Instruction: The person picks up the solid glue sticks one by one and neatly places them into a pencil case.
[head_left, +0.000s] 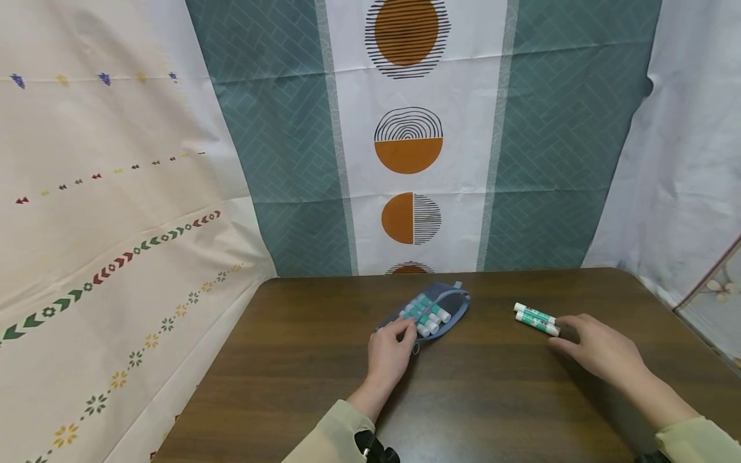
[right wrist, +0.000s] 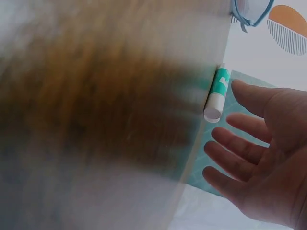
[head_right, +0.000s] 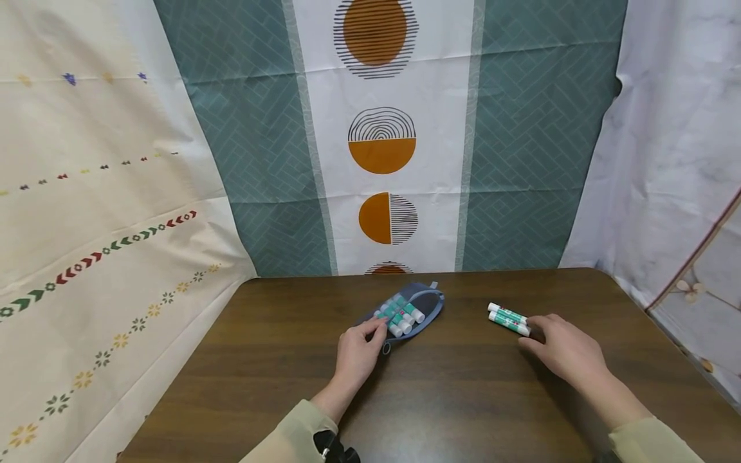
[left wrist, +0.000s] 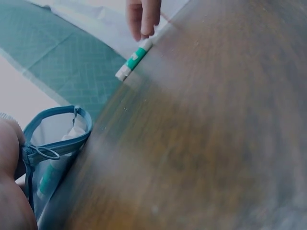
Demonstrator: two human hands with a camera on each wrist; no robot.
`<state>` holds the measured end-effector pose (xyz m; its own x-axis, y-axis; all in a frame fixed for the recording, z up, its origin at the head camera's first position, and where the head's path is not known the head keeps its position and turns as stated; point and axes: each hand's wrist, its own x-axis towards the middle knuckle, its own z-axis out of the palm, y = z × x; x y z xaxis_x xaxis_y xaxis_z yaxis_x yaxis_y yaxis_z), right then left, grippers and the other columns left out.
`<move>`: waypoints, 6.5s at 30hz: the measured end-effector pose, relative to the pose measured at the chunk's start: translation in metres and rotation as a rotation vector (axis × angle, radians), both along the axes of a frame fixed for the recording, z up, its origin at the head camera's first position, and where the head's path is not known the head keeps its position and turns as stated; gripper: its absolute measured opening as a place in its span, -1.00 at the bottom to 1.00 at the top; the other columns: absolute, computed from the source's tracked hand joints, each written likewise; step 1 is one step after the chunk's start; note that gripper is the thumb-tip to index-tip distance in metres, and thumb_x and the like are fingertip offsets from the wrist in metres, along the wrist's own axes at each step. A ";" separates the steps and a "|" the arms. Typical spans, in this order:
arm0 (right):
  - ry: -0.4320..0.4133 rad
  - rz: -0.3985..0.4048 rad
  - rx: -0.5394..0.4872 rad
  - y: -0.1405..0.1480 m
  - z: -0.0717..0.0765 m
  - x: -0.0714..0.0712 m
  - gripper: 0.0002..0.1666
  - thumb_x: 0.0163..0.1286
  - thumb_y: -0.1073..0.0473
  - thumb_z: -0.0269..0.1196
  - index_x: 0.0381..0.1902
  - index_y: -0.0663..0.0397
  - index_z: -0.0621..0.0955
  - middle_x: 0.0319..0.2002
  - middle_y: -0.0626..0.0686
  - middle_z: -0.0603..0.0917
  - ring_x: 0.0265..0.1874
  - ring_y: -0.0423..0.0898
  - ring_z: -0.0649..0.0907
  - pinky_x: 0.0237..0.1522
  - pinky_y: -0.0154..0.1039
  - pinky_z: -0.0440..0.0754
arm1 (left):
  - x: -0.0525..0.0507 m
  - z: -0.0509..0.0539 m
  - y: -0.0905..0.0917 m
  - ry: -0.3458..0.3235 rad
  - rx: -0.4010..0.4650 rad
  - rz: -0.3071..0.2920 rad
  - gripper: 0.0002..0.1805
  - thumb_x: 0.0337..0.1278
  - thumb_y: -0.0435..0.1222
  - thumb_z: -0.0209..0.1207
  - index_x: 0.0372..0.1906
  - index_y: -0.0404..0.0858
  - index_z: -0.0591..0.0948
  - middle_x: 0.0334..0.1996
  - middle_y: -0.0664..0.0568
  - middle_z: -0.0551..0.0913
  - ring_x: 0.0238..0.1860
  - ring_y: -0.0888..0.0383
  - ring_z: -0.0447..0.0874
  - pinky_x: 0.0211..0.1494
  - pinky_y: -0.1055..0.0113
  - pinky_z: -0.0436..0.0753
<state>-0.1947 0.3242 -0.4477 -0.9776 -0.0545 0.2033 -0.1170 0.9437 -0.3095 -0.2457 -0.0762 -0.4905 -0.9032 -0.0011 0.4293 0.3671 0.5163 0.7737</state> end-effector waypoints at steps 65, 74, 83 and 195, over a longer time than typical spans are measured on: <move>-0.141 -0.032 0.010 -0.006 0.001 -0.013 -0.65 0.51 -0.08 0.44 -0.09 0.10 0.79 -0.06 0.29 0.77 -0.32 0.06 0.68 -0.45 0.12 0.58 | 0.005 0.008 0.004 -0.061 0.009 0.037 -0.77 0.50 -0.22 0.34 0.04 -0.14 0.92 0.05 -0.02 0.87 0.20 -0.10 0.83 0.33 -0.14 0.70; -0.107 -0.020 -0.033 -0.020 0.005 -0.013 -0.59 0.50 -0.12 0.44 -0.03 0.12 0.82 -0.07 0.24 0.79 -0.32 0.03 0.66 -0.47 0.01 0.51 | 0.005 0.008 0.005 -0.070 0.015 0.037 -0.77 0.50 -0.22 0.35 0.04 -0.13 0.92 0.06 -0.03 0.87 0.20 -0.10 0.83 0.34 -0.12 0.70; -0.059 0.008 -0.067 -0.045 0.008 -0.018 -0.65 0.47 -0.08 0.47 -0.08 0.09 0.84 -0.12 0.15 0.80 -0.35 -0.03 0.62 -0.49 -0.04 0.50 | 0.005 0.007 0.004 -0.073 0.027 0.032 -0.78 0.50 -0.24 0.35 0.05 -0.15 0.92 0.06 -0.04 0.87 0.21 -0.12 0.82 0.35 -0.14 0.69; -0.053 0.281 -0.268 -0.138 -0.016 -0.069 -0.38 0.58 0.00 0.43 0.43 0.23 0.65 0.37 0.38 0.61 0.36 0.40 0.61 0.32 0.38 0.58 | 0.005 0.005 0.004 -0.118 0.031 0.020 -0.76 0.52 -0.18 0.34 0.07 -0.08 0.91 0.06 0.06 0.87 0.27 -0.04 0.78 0.38 -0.09 0.67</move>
